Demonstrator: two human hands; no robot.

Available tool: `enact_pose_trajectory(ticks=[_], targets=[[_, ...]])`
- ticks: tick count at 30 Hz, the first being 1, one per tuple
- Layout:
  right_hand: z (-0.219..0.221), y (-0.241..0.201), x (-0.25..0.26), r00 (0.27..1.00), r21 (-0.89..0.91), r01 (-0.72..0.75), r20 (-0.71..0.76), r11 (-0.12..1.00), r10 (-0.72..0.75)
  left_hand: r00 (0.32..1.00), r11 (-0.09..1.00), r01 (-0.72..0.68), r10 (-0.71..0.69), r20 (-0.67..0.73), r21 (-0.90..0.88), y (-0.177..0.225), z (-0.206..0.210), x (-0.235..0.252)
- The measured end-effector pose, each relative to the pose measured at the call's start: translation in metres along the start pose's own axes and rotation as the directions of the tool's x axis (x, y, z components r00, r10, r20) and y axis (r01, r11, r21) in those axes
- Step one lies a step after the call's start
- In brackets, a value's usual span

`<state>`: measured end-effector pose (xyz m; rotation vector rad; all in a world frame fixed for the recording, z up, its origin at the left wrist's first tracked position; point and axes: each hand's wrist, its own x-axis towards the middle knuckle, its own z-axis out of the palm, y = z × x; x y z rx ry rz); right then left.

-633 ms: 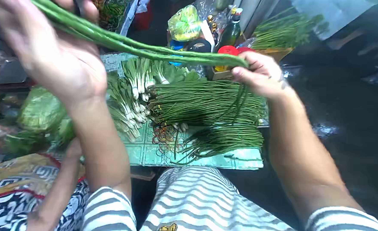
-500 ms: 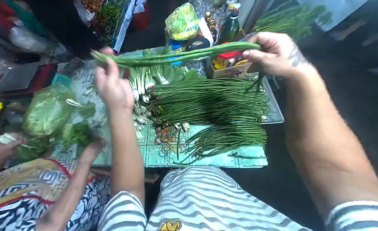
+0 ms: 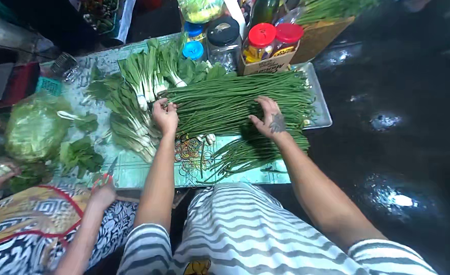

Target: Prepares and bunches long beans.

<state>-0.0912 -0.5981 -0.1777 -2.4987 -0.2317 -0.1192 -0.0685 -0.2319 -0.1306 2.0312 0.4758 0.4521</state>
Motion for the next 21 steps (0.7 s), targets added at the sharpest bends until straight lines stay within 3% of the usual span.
enact_pose_trajectory(ticks=[2, 4, 7, 10, 12, 13, 15, 17, 19, 21], targets=[[0.006, -0.008, -0.035, 1.000, 0.046, -0.011, -0.015, 0.999, 0.011, 0.995, 0.960, -0.092, 0.098, -0.008, 0.266, 0.000, -0.006, 0.007], [0.013, 0.000, -0.081, 0.989, 0.014, -0.053, 0.140, 0.998, 0.051, 0.986, 0.884, -0.144, 0.164, -0.007, 0.446, -0.003, -0.011, -0.004], [0.025, 0.017, -0.114, 0.970, -0.097, 0.003, 0.241, 0.995, 0.021, 0.983, 0.917, -0.130, 0.170, -0.074, 0.378, -0.001, -0.011, -0.008], [0.033, 0.011, -0.136, 0.963, -0.181, 0.116, 0.261, 0.977, -0.066, 0.989, 0.972, -0.083, 0.108, -0.101, 0.218, -0.005, -0.012, -0.052], [0.039, 0.009, -0.135, 0.961, -0.211, 0.158, 0.255, 0.965, -0.102, 0.996, 0.978, -0.089, 0.082, 0.047, 0.190, -0.009, -0.009, -0.097], [0.043, 0.012, -0.130, 0.961, -0.243, 0.155, 0.262, 0.957, -0.089, 0.978, 0.972, -0.112, 0.070, 0.196, 0.209, -0.014, -0.007, -0.122], [0.049, 0.017, -0.116, 0.951, -0.293, 0.166, 0.299, 0.941, -0.075, 0.828, 0.947, -0.197, 0.022, 0.560, 0.254, -0.032, 0.000, -0.171], [0.050, 0.023, -0.102, 0.935, -0.312, 0.216, 0.339, 0.925, -0.104, 0.652, 0.933, -0.240, -0.049, 0.757, 0.267, -0.052, 0.016, -0.204], [0.045, 0.025, -0.091, 0.924, -0.305, 0.266, 0.350, 0.914, -0.152, 0.592, 0.932, -0.201, -0.129, 0.795, 0.301, -0.066, 0.024, -0.226], [0.038, 0.025, -0.083, 0.931, -0.300, 0.277, 0.318, 0.913, -0.178, 0.591, 0.943, -0.118, -0.186, 0.785, 0.312, -0.069, 0.024, -0.233]])
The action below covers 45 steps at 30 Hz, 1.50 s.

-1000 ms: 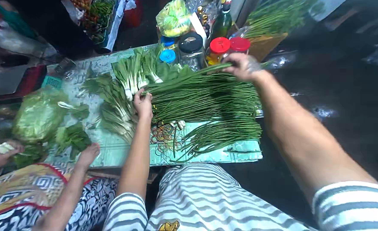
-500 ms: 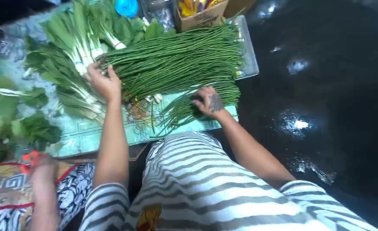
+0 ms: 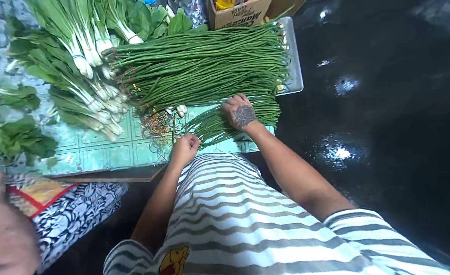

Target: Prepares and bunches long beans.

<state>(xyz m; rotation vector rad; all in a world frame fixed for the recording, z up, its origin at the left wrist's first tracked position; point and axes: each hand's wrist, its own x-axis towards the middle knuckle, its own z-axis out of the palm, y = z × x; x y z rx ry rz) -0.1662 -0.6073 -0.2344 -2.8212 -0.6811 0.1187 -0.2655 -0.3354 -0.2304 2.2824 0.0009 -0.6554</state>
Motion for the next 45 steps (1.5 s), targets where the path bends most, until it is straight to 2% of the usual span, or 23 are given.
enact_pose_trajectory(ticks=[2, 4, 6, 8, 11, 13, 15, 17, 20, 22, 24, 26, 28, 31, 33, 35, 38, 40, 43, 45], targets=[[-0.007, 0.002, 0.002, 1.000, 0.034, -0.028, -0.002, 0.999, 0.028, 0.995, 0.985, 0.095, -0.089, 0.050, -0.144, 0.004, -0.004, -0.004], [-0.010, 0.004, 0.004, 0.999, 0.091, -0.046, -0.009, 0.995, 0.047, 0.967, 0.904, 0.236, -0.183, 0.174, -0.358, 0.013, -0.007, -0.004], [-0.013, 0.001, 0.004, 0.998, 0.158, -0.048, -0.044, 0.986, 0.055, 0.925, 0.754, 0.368, -0.238, 0.296, -0.543, 0.024, -0.004, -0.002], [-0.022, -0.007, 0.001, 0.994, 0.262, -0.045, -0.085, 0.964, 0.069, 0.905, 0.549, 0.424, -0.231, 0.357, -0.720, 0.037, -0.001, 0.002], [-0.041, -0.013, -0.009, 0.990, 0.436, 0.057, -0.140, 0.898, 0.005, 0.946, 0.149, 0.313, -0.132, 0.294, -0.938, 0.054, -0.012, 0.010], [-0.045, -0.007, -0.016, 0.985, 0.455, 0.169, -0.113, 0.874, -0.132, 0.957, -0.038, 0.156, -0.241, 0.161, -0.987, 0.063, -0.024, 0.019], [-0.048, -0.005, -0.026, 0.975, 0.427, 0.218, -0.060, 0.878, -0.213, 0.919, -0.128, -0.008, -0.391, 0.043, -0.992, 0.070, -0.036, 0.026], [-0.048, -0.006, -0.029, 0.975, 0.443, 0.215, -0.049, 0.871, -0.215, 0.902, -0.108, -0.110, -0.428, -0.054, -0.988, 0.077, -0.054, 0.024], [-0.047, -0.010, -0.022, 0.979, 0.530, 0.179, -0.013, 0.829, -0.203, 0.900, 0.032, -0.293, -0.328, -0.287, -0.956, 0.076, -0.085, 0.013], [-0.046, -0.013, -0.008, 0.976, 0.630, 0.101, 0.087, 0.770, -0.200, 0.867, 0.092, -0.389, -0.300, -0.398, -0.916, 0.071, -0.105, 0.005], [-0.050, -0.023, 0.011, 0.962, 0.704, 0.011, 0.187, 0.710, -0.201, 0.842, 0.149, -0.411, -0.316, -0.437, -0.900, 0.063, -0.114, -0.002], [-0.041, -0.036, 0.033, 0.962, 0.671, -0.026, 0.218, 0.741, -0.164, 0.845, 0.225, -0.361, -0.331, -0.419, -0.905, 0.049, -0.107, -0.013], [-0.025, -0.056, 0.057, 0.951, 0.525, 0.011, 0.257, 0.851, -0.171, 0.874, 0.255, -0.279, -0.331, -0.355, -0.926, 0.032, -0.087, -0.027], [0.013, -0.086, 0.078, 0.899, 0.260, 0.164, 0.357, 0.952, -0.253, 0.896, 0.209, -0.126, -0.396, -0.201, -0.970, 0.007, -0.055, -0.040], [0.041, -0.092, 0.078, 0.903, 0.172, 0.279, 0.287, 0.945, -0.319, 0.884, 0.173, -0.078, -0.444, -0.149, -0.982, -0.002, -0.042, -0.046], [0.049, -0.092, 0.075, 0.897, 0.133, 0.349, 0.238, 0.928, -0.372, 0.884, 0.153, -0.113, -0.436, -0.169, -0.982, -0.010, -0.037, -0.047], [0.044, -0.097, 0.072, 0.870, 0.070, 0.391, 0.298, 0.918, -0.393, 0.876, 0.157, -0.160, -0.432, -0.214, -0.974, -0.025, -0.036, -0.040], [0.040, -0.099, 0.072, 0.854, 0.023, 0.414, 0.337, 0.910, -0.397, 0.875, 0.196, -0.136, -0.435, -0.211, -0.971, -0.030, -0.039, -0.032], [0.036, -0.101, 0.073, 0.843, -0.006, 0.413, 0.381, 0.911, -0.380, 0.891, 0.260, -0.066, -0.418, -0.174, -0.963, -0.029, -0.045, -0.023], [0.031, -0.103, 0.074, 0.872, 0.051, 0.306, 0.386, 0.951, -0.301, 0.898, 0.274, -0.037, -0.414, -0.153, -0.961, -0.026, -0.049, -0.018]])
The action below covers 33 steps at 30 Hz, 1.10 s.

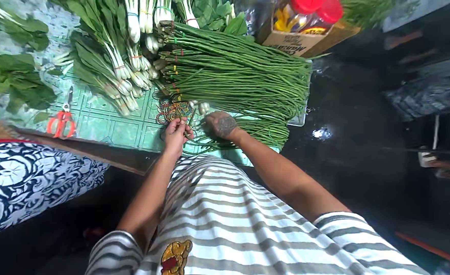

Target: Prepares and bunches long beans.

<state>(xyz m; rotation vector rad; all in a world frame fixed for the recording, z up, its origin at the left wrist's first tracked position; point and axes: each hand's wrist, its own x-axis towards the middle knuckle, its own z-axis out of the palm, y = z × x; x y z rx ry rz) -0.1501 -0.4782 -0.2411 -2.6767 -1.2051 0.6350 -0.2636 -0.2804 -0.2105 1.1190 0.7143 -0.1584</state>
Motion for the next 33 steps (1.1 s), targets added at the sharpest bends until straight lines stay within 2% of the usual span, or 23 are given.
enact_pose_trajectory(ticks=[2, 5, 8, 10, 11, 13, 15, 17, 18, 20, 23, 26, 27, 29, 31, 33], targets=[[-0.013, 0.001, -0.003, 0.989, 0.204, -0.101, -0.087, 0.974, 0.121, 1.000, 1.000, -0.003, 0.003, 0.028, 0.027, 0.003, 0.005, 0.005], [-0.039, 0.006, -0.016, 0.935, 0.521, -0.109, -0.236, 0.847, 0.266, 0.993, 0.994, -0.077, 0.070, 0.094, 0.072, 0.003, 0.019, 0.012], [-0.066, 0.011, -0.032, 0.890, 0.756, 0.001, -0.299, 0.654, 0.345, 0.960, 0.956, -0.230, 0.193, 0.204, 0.179, 0.010, 0.051, 0.019], [-0.077, 0.012, -0.040, 0.876, 0.853, 0.083, -0.309, 0.515, 0.371, 0.924, 0.913, -0.333, 0.266, 0.274, 0.237, 0.016, 0.076, 0.019], [-0.079, 0.013, -0.044, 0.879, 0.870, 0.090, -0.298, 0.486, 0.372, 0.916, 0.903, -0.354, 0.281, 0.287, 0.244, 0.018, 0.088, 0.019], [-0.082, 0.015, -0.046, 0.895, 0.823, -0.002, -0.252, 0.568, 0.368, 0.932, 0.918, -0.321, 0.262, 0.251, 0.232, 0.020, 0.108, 0.018], [-0.084, 0.014, -0.045, 0.922, 0.684, -0.165, -0.150, 0.711, 0.358, 0.964, 0.945, -0.214, 0.162, 0.213, 0.249, 0.019, 0.114, 0.019], [-0.080, 0.010, -0.046, 0.932, 0.651, -0.222, -0.077, 0.726, 0.354, 0.964, 0.952, -0.105, 0.026, 0.266, 0.286, 0.016, 0.106, 0.019], [-0.078, 0.011, -0.047, 0.934, 0.665, -0.226, -0.061, 0.712, 0.353, 0.955, 0.949, -0.101, 0.008, 0.296, 0.300, 0.013, 0.099, 0.021], [-0.075, 0.010, -0.048, 0.931, 0.698, -0.238, -0.034, 0.675, 0.363, 0.943, 0.926, -0.162, 0.044, 0.330, 0.340, 0.010, 0.090, 0.022], [-0.068, 0.012, -0.050, 0.931, 0.754, -0.247, 0.012, 0.608, 0.364, 0.911, 0.831, -0.339, 0.174, 0.373, 0.440, 0.007, 0.087, 0.016], [-0.065, 0.021, -0.053, 0.935, 0.864, -0.276, 0.141, 0.422, 0.325, 0.819, 0.673, -0.559, 0.356, 0.450, 0.484, -0.012, 0.078, 0.031], [-0.064, 0.026, -0.056, 0.937, 0.890, -0.286, 0.183, 0.355, 0.297, 0.809, 0.638, -0.581, 0.384, 0.446, 0.505, -0.019, 0.073, 0.037], [-0.063, 0.032, -0.059, 0.939, 0.908, -0.303, 0.233, 0.289, 0.255, 0.862, 0.642, -0.507, 0.368, 0.349, 0.575, -0.024, 0.066, 0.041], [-0.061, 0.034, -0.060, 0.948, 0.906, -0.289, 0.226, 0.310, 0.224, 0.939, 0.705, -0.334, 0.310, 0.152, 0.626, -0.017, 0.068, 0.033], [-0.060, 0.033, -0.061, 0.954, 0.896, -0.284, 0.229, 0.340, 0.192, 0.966, 0.738, -0.193, 0.258, -0.005, 0.647, -0.009, 0.073, 0.027]])
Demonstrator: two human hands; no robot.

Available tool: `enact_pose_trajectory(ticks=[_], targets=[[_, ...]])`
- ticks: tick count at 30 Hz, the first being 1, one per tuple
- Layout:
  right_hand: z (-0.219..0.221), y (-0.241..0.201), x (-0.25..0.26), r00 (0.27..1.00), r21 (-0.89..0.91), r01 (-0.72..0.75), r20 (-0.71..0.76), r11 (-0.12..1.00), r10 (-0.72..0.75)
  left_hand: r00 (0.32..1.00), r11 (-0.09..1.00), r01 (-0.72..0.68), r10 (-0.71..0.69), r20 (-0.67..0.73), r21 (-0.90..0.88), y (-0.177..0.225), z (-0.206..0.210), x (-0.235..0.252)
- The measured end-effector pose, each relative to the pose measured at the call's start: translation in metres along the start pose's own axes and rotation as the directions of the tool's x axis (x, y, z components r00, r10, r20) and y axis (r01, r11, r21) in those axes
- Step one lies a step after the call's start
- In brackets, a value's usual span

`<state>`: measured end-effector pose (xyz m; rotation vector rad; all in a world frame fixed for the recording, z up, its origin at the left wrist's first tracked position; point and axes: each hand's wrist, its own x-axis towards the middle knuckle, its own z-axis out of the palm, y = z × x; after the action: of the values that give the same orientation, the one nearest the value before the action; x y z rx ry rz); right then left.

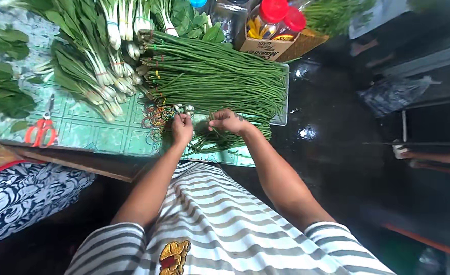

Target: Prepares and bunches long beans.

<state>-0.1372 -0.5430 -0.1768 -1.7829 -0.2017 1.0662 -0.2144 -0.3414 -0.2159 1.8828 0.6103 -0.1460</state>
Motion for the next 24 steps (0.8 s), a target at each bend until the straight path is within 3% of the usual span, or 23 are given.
enact_pose_trajectory(ticks=[3, 6, 8, 13, 18, 21, 24], targets=[[0.000, -0.004, 0.001, 1.000, -0.024, 0.001, 0.027, 1.000, 0.000, 0.999, 0.995, -0.039, 0.040, 0.011, -0.097, -0.001, -0.003, 0.006], [-0.002, -0.007, 0.004, 0.998, -0.035, 0.030, 0.060, 0.999, -0.028, 0.922, 0.941, -0.189, 0.268, 0.278, -0.282, 0.002, -0.005, 0.008], [-0.002, -0.009, 0.004, 0.997, -0.025, 0.060, 0.058, 0.998, -0.058, 0.875, 0.919, -0.177, 0.310, 0.371, -0.352, 0.009, 0.000, 0.003], [-0.001, -0.013, 0.003, 0.964, 0.064, 0.188, -0.203, 0.980, -0.172, 0.935, 0.887, -0.038, 0.194, 0.297, -0.459, 0.015, 0.015, -0.016], [0.009, -0.006, 0.004, 0.825, 0.130, 0.356, -0.510, 0.925, -0.246, 0.979, 0.857, 0.109, -0.006, 0.203, -0.503, 0.037, 0.044, -0.029], [0.014, -0.002, 0.000, 0.770, 0.080, 0.395, -0.573, 0.915, -0.282, 0.977, 0.852, 0.110, 0.002, 0.213, -0.511, 0.049, 0.054, -0.028], [0.012, -0.001, -0.006, 0.776, 0.090, 0.389, -0.568, 0.917, -0.274, 0.986, 0.891, 0.024, 0.053, 0.157, -0.453, 0.050, 0.060, -0.021]])
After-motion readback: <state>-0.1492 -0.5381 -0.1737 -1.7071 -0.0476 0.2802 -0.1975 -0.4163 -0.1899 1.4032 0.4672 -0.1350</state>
